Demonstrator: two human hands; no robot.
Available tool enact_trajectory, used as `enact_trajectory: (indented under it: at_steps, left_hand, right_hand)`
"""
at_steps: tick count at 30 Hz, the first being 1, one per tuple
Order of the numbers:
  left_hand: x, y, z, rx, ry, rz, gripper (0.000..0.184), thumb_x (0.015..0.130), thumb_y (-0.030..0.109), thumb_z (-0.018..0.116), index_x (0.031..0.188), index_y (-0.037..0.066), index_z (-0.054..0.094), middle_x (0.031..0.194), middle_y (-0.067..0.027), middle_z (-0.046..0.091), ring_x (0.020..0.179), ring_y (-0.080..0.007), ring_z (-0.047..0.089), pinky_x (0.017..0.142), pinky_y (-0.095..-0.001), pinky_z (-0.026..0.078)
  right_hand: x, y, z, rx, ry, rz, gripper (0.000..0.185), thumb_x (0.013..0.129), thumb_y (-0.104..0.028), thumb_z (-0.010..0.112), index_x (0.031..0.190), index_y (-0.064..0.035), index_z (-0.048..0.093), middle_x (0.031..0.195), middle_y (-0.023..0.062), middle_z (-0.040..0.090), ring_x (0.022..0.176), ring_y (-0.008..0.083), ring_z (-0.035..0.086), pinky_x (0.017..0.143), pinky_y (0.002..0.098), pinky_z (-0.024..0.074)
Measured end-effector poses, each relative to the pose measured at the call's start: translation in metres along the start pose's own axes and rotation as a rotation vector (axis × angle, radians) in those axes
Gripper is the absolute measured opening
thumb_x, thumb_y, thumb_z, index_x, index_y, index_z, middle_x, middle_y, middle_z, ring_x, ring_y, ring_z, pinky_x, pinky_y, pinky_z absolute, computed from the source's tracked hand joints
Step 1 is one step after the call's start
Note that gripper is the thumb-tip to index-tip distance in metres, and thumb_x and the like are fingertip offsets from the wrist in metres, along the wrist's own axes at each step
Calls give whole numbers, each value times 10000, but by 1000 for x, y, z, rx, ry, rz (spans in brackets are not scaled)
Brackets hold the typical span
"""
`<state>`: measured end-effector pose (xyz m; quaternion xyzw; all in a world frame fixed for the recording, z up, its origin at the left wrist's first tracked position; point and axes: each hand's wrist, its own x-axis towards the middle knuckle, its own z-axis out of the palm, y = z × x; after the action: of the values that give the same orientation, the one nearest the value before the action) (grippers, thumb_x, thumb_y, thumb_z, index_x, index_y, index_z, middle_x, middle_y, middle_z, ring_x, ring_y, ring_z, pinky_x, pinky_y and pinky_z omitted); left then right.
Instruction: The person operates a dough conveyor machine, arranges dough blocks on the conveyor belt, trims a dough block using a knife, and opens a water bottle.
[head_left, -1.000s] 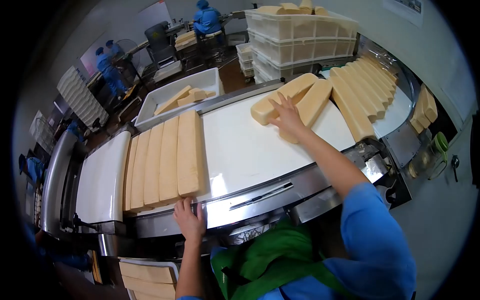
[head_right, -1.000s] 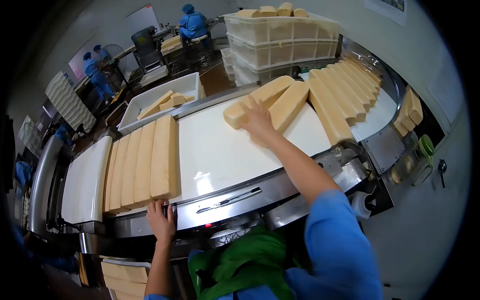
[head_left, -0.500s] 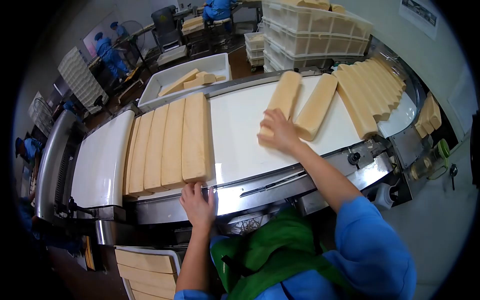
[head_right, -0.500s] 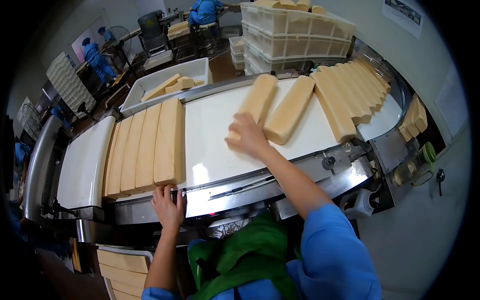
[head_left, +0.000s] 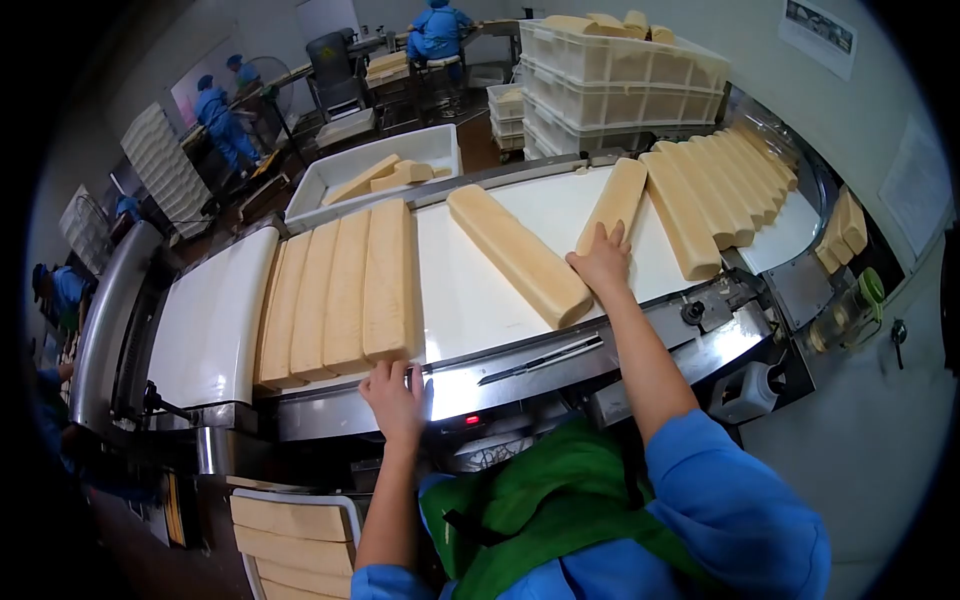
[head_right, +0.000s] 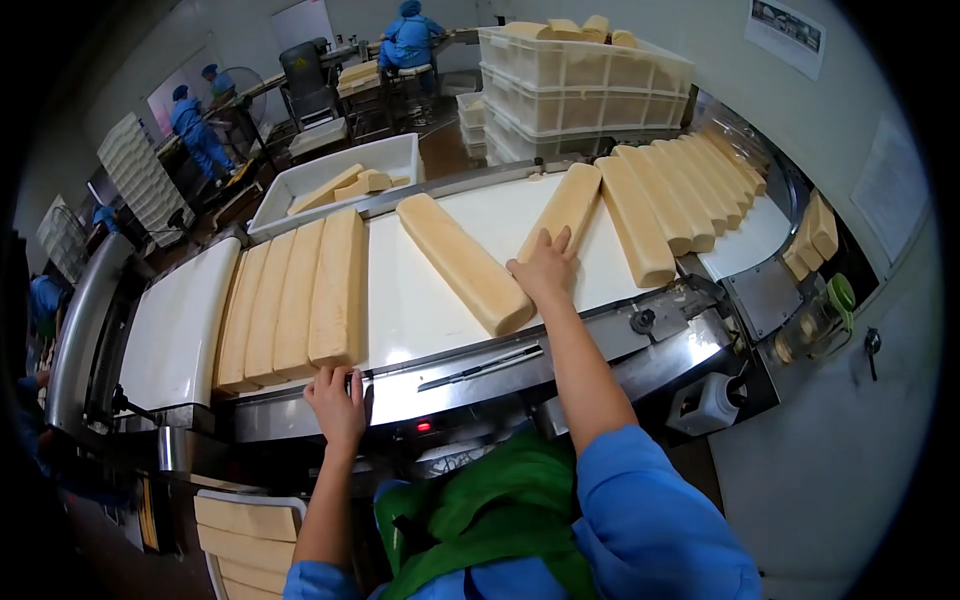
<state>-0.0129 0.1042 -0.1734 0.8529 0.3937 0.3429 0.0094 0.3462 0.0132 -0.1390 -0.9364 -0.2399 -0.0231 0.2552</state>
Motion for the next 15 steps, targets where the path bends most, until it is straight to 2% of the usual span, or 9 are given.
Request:
enact_trajectory:
  at_steps: [3, 4, 6, 8, 9, 11, 12, 14, 15]
  left_hand:
    - [1, -10, -1, 2, 27, 7, 145, 829, 209, 621, 867, 69, 624, 883, -92, 569, 896, -261, 532, 868, -409, 346]
    - [2, -13, -1, -2, 29, 4, 145, 829, 209, 621, 867, 69, 624, 883, -92, 569, 896, -261, 532, 868, -409, 346]
    - [1, -16, -1, -3, 27, 13, 135, 831, 202, 618, 866, 72, 624, 880, -87, 568, 893, -256, 531, 869, -410, 346]
    - [3, -14, -3, -8, 32, 11, 132, 851, 199, 606, 866, 68, 617, 881, -88, 570, 890, -265, 532, 869, -408, 345]
    - [2, -14, -4, -8, 31, 11, 132, 872, 196, 594, 867, 65, 610, 882, -89, 571, 888, -274, 532, 868, -406, 343]
    - [-1, -15, -5, -13, 14, 11, 126, 871, 191, 595, 867, 66, 609, 880, -88, 570, 887, -273, 533, 868, -404, 344]
    - [1, -15, -4, -24, 21, 9, 121, 870, 187, 595, 868, 67, 609, 878, -87, 570, 887, -272, 533, 868, -402, 344]
    - [3, -14, -1, -16, 50, 10, 122, 871, 186, 594, 866, 66, 609, 869, -88, 568, 887, -270, 533, 867, -398, 345]
    - [2, -14, -3, -20, 58, 8, 121, 871, 187, 595, 869, 67, 610, 874, -86, 569, 893, -268, 533, 869, -397, 344]
  right_hand:
    - [3, 29, 10, 223, 44, -206, 778, 763, -369, 672, 1408, -83, 345, 1466, 232, 283, 1287, 384, 379, 1000, 470, 399]
    - [2, 42, 5, 218, 46, -208, 778, 763, -369, 672, 1408, -83, 345, 1466, 232, 283, 1287, 384, 379, 1000, 470, 399]
    - [1, 73, -7, 1199, -381, 30, 657, 800, -277, 639, 1372, -71, 389, 1391, 199, 407, 1244, 357, 429, 987, 458, 400]
    - [20, 112, -10, 797, -47, -206, 611, 798, -201, 639, 1356, -89, 415, 1328, 153, 472, 1251, 352, 413, 974, 454, 396]
    - [23, 120, -17, 792, -54, -201, 611, 798, -201, 639, 1356, -89, 415, 1328, 153, 472, 1251, 352, 413, 974, 454, 396]
    - [19, 126, -34, -293, 445, -233, 660, 745, -206, 690, 1345, -115, 430, 1328, 134, 464, 1277, 347, 378, 973, 451, 389]
    - [16, 124, -39, -289, 449, -232, 660, 745, -206, 690, 1345, -115, 430, 1328, 134, 464, 1277, 347, 378, 973, 451, 389]
    - [16, 118, -46, -372, 262, -36, 699, 705, -214, 725, 1337, -127, 439, 1385, 125, 405, 1300, 343, 338, 970, 509, 381]
    - [19, 115, -47, -292, 183, -18, 714, 693, -230, 726, 1338, -127, 438, 1439, 115, 327, 1321, 356, 301, 980, 574, 348]
